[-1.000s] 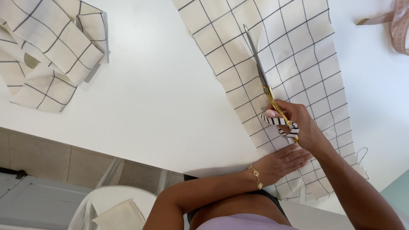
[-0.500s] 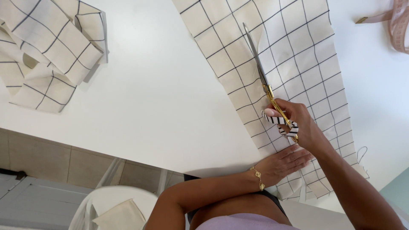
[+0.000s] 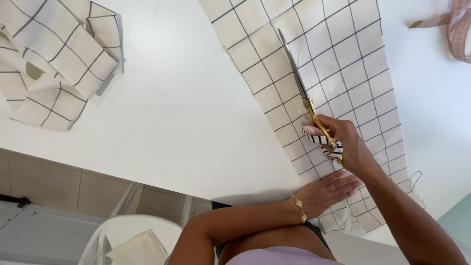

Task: The person cuts a piece of white fabric with a black grid pattern using gold-handled scissors on a white table. They hold the fabric with their left hand while cutting with their right hand, occasionally adjusting the fabric's position.

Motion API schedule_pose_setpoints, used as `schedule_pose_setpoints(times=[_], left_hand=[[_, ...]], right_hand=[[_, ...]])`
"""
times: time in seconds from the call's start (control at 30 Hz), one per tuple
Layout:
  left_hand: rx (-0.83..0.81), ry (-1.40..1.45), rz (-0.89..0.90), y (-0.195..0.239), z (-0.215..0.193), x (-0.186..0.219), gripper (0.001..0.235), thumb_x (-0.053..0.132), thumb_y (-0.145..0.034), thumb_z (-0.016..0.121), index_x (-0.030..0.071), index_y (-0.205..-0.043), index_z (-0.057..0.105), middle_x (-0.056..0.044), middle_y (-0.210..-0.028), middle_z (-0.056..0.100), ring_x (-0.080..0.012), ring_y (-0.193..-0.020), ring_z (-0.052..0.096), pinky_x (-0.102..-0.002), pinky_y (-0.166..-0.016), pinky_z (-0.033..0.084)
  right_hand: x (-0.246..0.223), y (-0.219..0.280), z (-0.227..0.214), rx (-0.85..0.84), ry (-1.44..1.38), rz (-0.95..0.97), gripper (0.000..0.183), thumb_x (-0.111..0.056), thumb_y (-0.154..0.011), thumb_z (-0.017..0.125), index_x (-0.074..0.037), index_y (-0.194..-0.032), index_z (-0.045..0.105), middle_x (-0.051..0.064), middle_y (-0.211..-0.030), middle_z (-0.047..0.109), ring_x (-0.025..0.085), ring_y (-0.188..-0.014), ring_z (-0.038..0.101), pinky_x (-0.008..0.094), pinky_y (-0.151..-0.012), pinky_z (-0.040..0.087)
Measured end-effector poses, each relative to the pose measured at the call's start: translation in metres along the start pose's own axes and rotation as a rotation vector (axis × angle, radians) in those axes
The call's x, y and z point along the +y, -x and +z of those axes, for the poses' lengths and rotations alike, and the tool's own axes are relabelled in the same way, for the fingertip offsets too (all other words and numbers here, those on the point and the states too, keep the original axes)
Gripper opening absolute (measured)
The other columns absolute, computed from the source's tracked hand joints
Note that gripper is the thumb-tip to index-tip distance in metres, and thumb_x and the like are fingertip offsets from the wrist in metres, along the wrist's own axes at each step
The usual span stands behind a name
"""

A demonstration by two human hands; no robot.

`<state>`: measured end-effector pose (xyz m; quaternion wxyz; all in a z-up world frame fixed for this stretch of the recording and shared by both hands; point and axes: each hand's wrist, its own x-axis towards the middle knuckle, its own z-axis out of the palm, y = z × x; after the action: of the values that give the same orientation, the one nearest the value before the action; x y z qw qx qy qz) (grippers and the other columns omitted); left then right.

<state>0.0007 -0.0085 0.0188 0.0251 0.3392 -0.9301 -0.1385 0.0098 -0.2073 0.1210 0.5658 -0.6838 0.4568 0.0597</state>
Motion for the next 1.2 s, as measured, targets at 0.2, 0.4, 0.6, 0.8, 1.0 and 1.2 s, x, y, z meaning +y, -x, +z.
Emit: schedule_pose_setpoints(times=[0.2,0.4,0.6,0.8,1.0,1.2], left_hand=[[0.067,0.029,-0.027,0.0,0.0,0.002,0.06,0.029,-0.117,0.037,0.017,-0.174,0.027,-0.003,-0.184,0.015,-0.027,-0.17,0.009,-0.056,-0.142,0.004],[0.021,0.079,-0.003,0.002,0.0,0.003,0.06,0.028,-0.118,0.037,0.017,-0.175,0.023,-0.004,-0.184,0.008,-0.0269,-0.171,0.005,-0.054,-0.143,0.004],[0.041,0.084,-0.004,0.002,0.001,0.003,0.06,0.025,-0.117,0.038,0.017,-0.175,0.024,-0.005,-0.184,0.009,-0.0282,-0.17,0.005,-0.056,-0.144,0.005],[0.05,0.125,0.0,0.001,0.008,0.004,0.059,0.024,-0.118,0.04,0.016,-0.175,0.023,-0.004,-0.184,0.008,-0.0271,-0.171,0.005,-0.055,-0.144,0.005],[0.091,0.141,-0.003,0.0,0.012,0.007,0.058,0.027,-0.118,0.04,0.016,-0.173,0.028,-0.007,-0.183,0.013,-0.0297,-0.17,0.008,-0.057,-0.144,0.006],[-0.008,0.123,0.047,0.002,-0.003,-0.001,0.062,0.031,-0.115,0.028,0.012,-0.174,0.021,-0.009,-0.184,0.009,-0.0307,-0.17,0.004,-0.059,-0.142,0.0]], right_hand=[[0.01,-0.007,-0.006,-0.022,0.039,-0.081,0.019,0.006,-0.086,0.051,-0.009,-0.094,0.06,-0.003,-0.08,0.047,0.013,-0.074,0.035,0.027,-0.061,0.034],[0.014,-0.021,-0.011,-0.033,0.031,-0.002,0.022,0.004,-0.078,0.058,-0.012,-0.093,0.057,-0.002,-0.082,0.042,0.016,-0.077,0.03,0.031,-0.066,0.028],[-0.002,-0.025,-0.013,-0.031,-0.009,-0.063,0.009,-0.004,-0.089,0.052,-0.008,-0.095,0.057,-0.003,-0.083,0.043,0.013,-0.076,0.031,0.026,-0.06,0.03],[-0.005,-0.029,-0.016,-0.017,0.039,-0.094,0.007,0.002,-0.094,0.059,-0.005,-0.095,0.06,-0.001,-0.081,0.043,0.016,-0.075,0.032,0.03,-0.064,0.035],[-0.016,-0.031,-0.014,-0.017,0.036,-0.042,0.011,-0.002,-0.101,0.056,-0.009,-0.092,0.057,-0.002,-0.076,0.036,0.011,-0.067,0.031,0.023,-0.051,0.03],[-0.025,-0.036,-0.014,-0.004,0.054,0.001,0.039,-0.04,-0.109,0.062,-0.009,-0.086,0.054,-0.002,-0.073,0.035,0.01,-0.063,0.033,0.026,-0.051,0.033]])
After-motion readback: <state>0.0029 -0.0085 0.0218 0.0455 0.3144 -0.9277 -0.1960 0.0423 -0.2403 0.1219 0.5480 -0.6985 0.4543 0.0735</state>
